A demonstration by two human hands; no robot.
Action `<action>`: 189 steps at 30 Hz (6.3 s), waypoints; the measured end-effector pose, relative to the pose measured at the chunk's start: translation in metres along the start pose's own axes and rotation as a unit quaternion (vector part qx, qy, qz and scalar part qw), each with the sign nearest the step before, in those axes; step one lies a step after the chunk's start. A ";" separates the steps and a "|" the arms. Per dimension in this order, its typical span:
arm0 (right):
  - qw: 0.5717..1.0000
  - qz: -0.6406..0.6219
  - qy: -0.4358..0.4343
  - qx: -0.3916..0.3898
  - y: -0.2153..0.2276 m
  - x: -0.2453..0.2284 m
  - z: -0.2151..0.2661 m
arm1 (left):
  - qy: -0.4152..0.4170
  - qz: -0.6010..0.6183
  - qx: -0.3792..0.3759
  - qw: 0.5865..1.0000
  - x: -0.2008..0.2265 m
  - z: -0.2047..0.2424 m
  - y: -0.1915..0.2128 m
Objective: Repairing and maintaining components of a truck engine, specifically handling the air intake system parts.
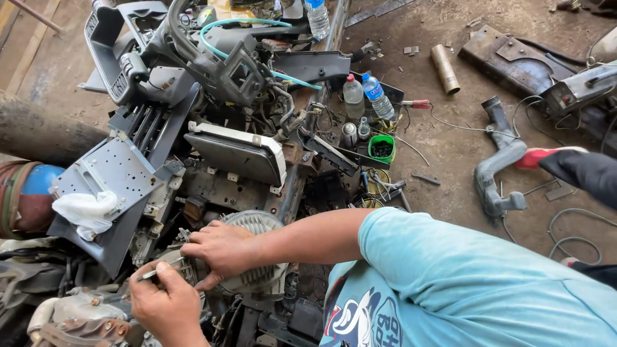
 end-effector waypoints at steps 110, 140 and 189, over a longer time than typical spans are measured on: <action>0.999 0.023 0.048 -0.007 0.005 0.013 0.012 | 0.264 0.263 0.057 0.926 -0.028 0.027 -0.012; 0.998 0.018 0.053 0.007 0.013 0.017 0.011 | 0.326 0.286 0.030 0.901 -0.046 0.031 -0.034; 0.997 0.038 0.070 -0.021 0.004 -0.003 0.006 | 0.280 0.189 0.021 0.941 -0.041 0.009 -0.013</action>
Point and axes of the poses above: each hand's wrist, its own z-axis away from the middle knuckle, its own y-axis out of the back of the hand, x = y × z, the point moved 9 cm from there along -z, towards the middle knuckle, and after that the axes turned 8 degrees about -z, right-handed, at the moved point
